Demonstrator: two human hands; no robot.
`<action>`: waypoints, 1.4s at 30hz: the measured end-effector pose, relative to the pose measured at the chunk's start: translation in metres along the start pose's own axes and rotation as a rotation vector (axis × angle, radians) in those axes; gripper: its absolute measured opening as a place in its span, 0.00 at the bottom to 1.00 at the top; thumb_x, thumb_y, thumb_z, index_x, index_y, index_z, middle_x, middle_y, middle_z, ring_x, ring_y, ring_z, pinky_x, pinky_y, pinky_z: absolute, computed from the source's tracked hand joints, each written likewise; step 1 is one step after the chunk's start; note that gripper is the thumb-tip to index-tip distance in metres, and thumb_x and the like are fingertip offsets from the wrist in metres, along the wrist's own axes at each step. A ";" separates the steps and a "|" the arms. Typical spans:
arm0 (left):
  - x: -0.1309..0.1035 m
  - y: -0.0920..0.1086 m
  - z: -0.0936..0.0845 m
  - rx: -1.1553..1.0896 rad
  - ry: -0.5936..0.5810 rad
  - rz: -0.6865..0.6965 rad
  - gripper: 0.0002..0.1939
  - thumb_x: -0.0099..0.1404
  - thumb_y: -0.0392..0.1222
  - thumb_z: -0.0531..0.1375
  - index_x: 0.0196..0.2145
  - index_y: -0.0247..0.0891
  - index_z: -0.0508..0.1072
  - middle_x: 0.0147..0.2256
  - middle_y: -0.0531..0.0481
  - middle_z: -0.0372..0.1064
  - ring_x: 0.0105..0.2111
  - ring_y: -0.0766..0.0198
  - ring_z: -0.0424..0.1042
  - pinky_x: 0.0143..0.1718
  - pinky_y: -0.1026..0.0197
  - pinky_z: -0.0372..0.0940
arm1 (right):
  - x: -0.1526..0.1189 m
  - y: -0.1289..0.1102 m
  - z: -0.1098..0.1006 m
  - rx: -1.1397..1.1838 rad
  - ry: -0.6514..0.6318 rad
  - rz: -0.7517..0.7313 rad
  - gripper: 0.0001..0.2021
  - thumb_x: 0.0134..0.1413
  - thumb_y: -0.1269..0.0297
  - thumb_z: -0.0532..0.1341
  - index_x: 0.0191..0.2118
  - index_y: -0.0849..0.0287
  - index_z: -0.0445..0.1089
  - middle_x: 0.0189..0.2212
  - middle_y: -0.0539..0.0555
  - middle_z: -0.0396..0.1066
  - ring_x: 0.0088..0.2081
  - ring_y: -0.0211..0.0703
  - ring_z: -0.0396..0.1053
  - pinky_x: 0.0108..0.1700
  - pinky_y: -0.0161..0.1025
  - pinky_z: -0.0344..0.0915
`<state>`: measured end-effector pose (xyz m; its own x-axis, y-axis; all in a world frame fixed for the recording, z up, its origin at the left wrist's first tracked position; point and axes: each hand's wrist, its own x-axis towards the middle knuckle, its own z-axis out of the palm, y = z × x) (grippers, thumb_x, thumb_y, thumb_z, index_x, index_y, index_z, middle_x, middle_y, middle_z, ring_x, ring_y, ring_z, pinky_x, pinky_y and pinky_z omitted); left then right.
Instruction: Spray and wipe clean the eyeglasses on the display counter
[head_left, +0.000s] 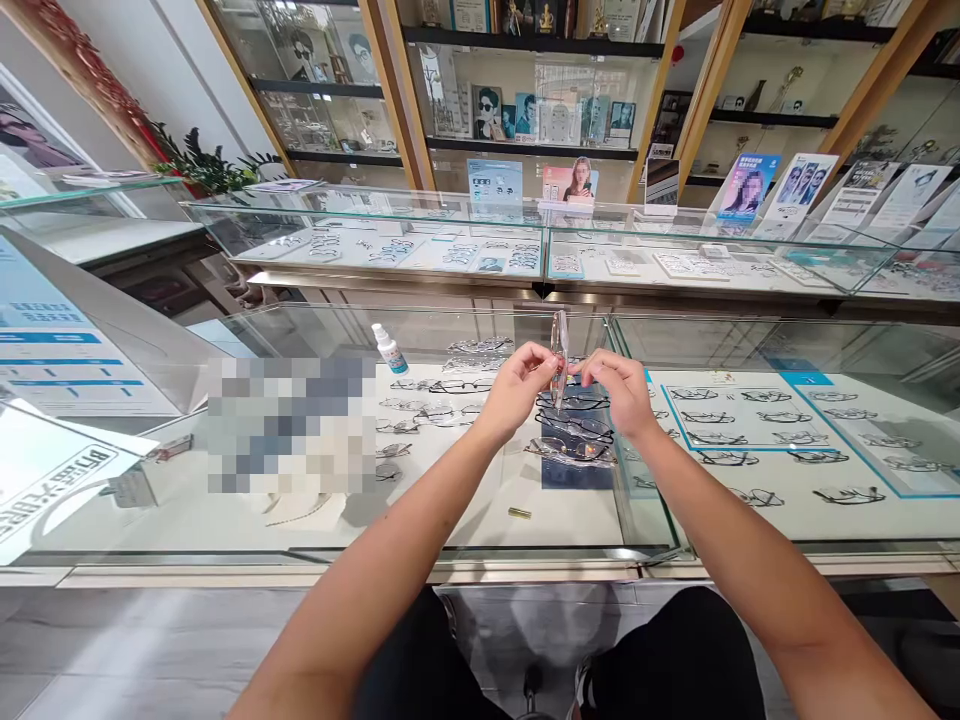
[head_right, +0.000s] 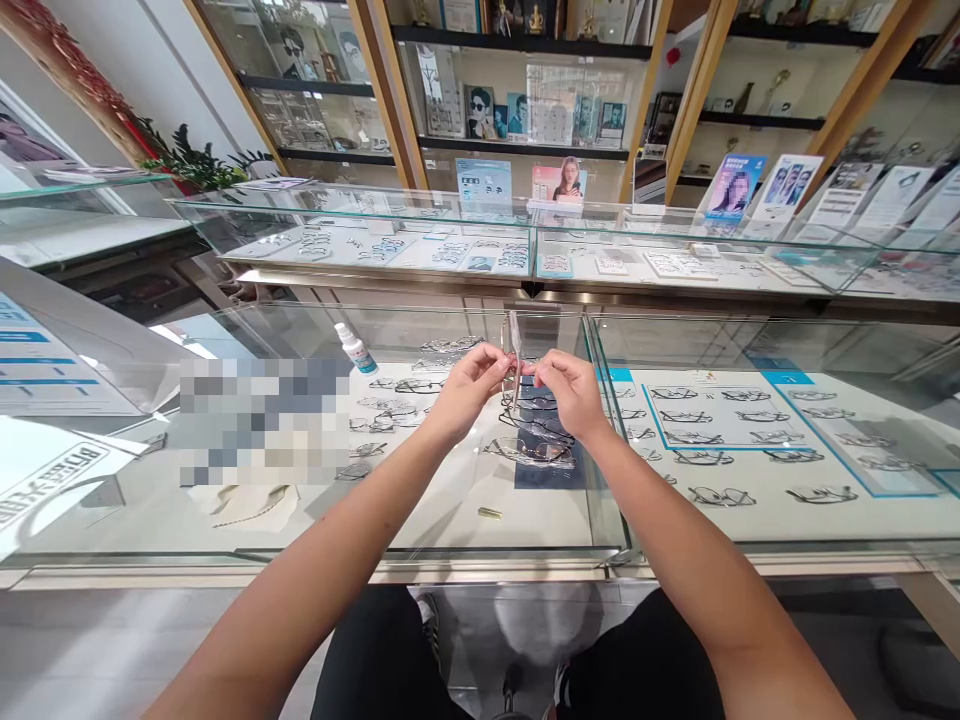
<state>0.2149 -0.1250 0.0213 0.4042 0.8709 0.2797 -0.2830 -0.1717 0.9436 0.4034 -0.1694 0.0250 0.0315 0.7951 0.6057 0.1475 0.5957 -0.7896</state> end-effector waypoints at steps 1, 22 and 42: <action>0.000 0.000 0.000 -0.002 0.001 0.002 0.28 0.63 0.67 0.74 0.38 0.41 0.72 0.42 0.48 0.78 0.42 0.61 0.76 0.49 0.55 0.74 | -0.001 0.001 0.001 -0.021 -0.005 -0.015 0.19 0.67 0.52 0.63 0.25 0.52 0.73 0.27 0.52 0.75 0.41 0.53 0.80 0.48 0.49 0.71; 0.001 0.001 -0.001 0.067 0.016 0.114 0.27 0.64 0.67 0.73 0.37 0.40 0.74 0.39 0.48 0.76 0.40 0.61 0.74 0.47 0.56 0.71 | -0.005 0.002 0.012 -0.147 0.007 0.013 0.06 0.60 0.60 0.69 0.37 0.52 0.71 0.35 0.50 0.76 0.39 0.46 0.74 0.49 0.46 0.71; 0.004 0.000 -0.005 0.094 -0.061 0.099 0.28 0.64 0.69 0.72 0.38 0.41 0.72 0.44 0.46 0.78 0.45 0.57 0.76 0.49 0.54 0.71 | -0.001 0.005 0.006 -0.295 0.042 -0.097 0.07 0.61 0.68 0.65 0.31 0.52 0.70 0.33 0.50 0.73 0.37 0.46 0.72 0.44 0.45 0.67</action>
<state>0.2120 -0.1196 0.0216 0.4311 0.8184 0.3800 -0.2430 -0.3003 0.9224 0.3983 -0.1665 0.0193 0.0434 0.7268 0.6855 0.4318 0.6051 -0.6689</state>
